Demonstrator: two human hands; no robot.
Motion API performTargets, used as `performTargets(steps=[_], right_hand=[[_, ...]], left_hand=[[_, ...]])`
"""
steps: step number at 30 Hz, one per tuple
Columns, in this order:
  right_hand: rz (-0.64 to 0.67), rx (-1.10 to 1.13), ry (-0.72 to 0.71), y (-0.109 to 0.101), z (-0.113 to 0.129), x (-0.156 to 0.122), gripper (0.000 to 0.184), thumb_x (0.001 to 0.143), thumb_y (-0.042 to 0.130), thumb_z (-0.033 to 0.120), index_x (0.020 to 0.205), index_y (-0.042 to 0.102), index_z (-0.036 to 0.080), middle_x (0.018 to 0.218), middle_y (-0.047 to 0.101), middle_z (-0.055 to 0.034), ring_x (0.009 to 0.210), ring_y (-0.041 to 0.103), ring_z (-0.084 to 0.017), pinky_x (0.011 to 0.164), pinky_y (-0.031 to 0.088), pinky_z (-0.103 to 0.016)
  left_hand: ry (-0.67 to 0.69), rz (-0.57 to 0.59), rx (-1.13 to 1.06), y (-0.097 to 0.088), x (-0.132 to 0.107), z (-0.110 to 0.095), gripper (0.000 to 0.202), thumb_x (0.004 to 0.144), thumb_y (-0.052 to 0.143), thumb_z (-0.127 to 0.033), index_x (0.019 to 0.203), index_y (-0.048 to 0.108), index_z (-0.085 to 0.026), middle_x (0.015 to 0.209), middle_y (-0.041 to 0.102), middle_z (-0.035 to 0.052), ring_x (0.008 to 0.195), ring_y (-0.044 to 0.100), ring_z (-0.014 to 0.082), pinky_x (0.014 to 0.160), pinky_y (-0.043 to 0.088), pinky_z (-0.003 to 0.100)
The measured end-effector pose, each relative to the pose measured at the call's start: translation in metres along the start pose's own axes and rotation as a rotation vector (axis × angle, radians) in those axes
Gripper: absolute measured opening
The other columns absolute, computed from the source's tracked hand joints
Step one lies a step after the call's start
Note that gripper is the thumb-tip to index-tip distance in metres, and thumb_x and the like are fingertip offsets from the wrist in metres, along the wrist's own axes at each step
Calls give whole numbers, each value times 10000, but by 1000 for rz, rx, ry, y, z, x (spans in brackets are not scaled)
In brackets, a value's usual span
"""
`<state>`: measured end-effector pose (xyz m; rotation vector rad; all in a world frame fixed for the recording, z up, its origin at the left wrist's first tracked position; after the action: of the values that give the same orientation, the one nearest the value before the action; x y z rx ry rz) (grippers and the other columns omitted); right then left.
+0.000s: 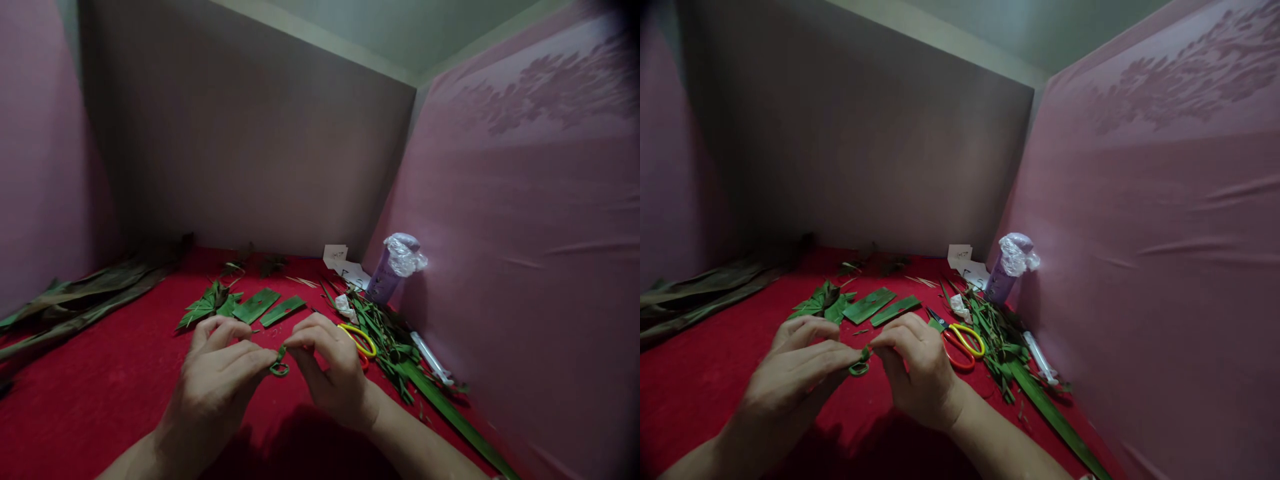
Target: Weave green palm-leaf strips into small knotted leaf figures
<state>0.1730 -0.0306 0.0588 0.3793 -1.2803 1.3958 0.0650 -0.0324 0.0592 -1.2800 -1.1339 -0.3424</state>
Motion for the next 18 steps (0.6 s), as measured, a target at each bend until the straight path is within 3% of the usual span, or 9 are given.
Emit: performTargets(steps=[4, 9, 13, 18], right_hand=[[-26, -22, 13, -4, -4, -1, 149, 819, 504, 71, 925, 554, 164, 816, 593, -51, 793, 553, -154, 707, 475, -303], [16, -124, -59, -2, 3, 0, 346, 813, 505, 66, 1132, 513, 201, 1025, 593, -82, 915, 563, -169, 760, 485, -321], [48, -166, -89, -2, 8, 2, 261, 820, 482, 78, 1028, 569, 211, 1010, 601, -83, 894, 568, -182, 742, 482, -338], [-12, 24, 38, -14, 1, 5, 259, 870, 389, 140, 1092, 517, 174, 1015, 567, -104, 933, 545, -192, 785, 468, -359]], left_hand=[[-43, 26, -6, 2, -1, 7, 119, 831, 532, -194, 805, 634, -249, 664, 655, -21, 763, 538, 196, 735, 363, 348], [-85, 39, -71, 6, -2, 12, 117, 823, 543, -176, 800, 632, -248, 689, 646, -20, 777, 544, 182, 713, 404, 321], [-56, 34, -26, 6, -2, 7, 160, 840, 507, -165, 788, 634, -246, 658, 655, -27, 735, 550, 178, 725, 388, 348], [50, -130, 200, -16, -5, -9, 204, 821, 528, -118, 866, 667, -260, 741, 728, -20, 824, 582, 208, 893, 327, 454]])
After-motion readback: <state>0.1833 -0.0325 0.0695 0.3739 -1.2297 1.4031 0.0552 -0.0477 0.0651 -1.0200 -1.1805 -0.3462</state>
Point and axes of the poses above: each hand's wrist, its own x-axis towards the middle knuckle, its own y-axis out of the palm, z = x × y, the point moved 10 cm from there along x, towards the middle knuckle
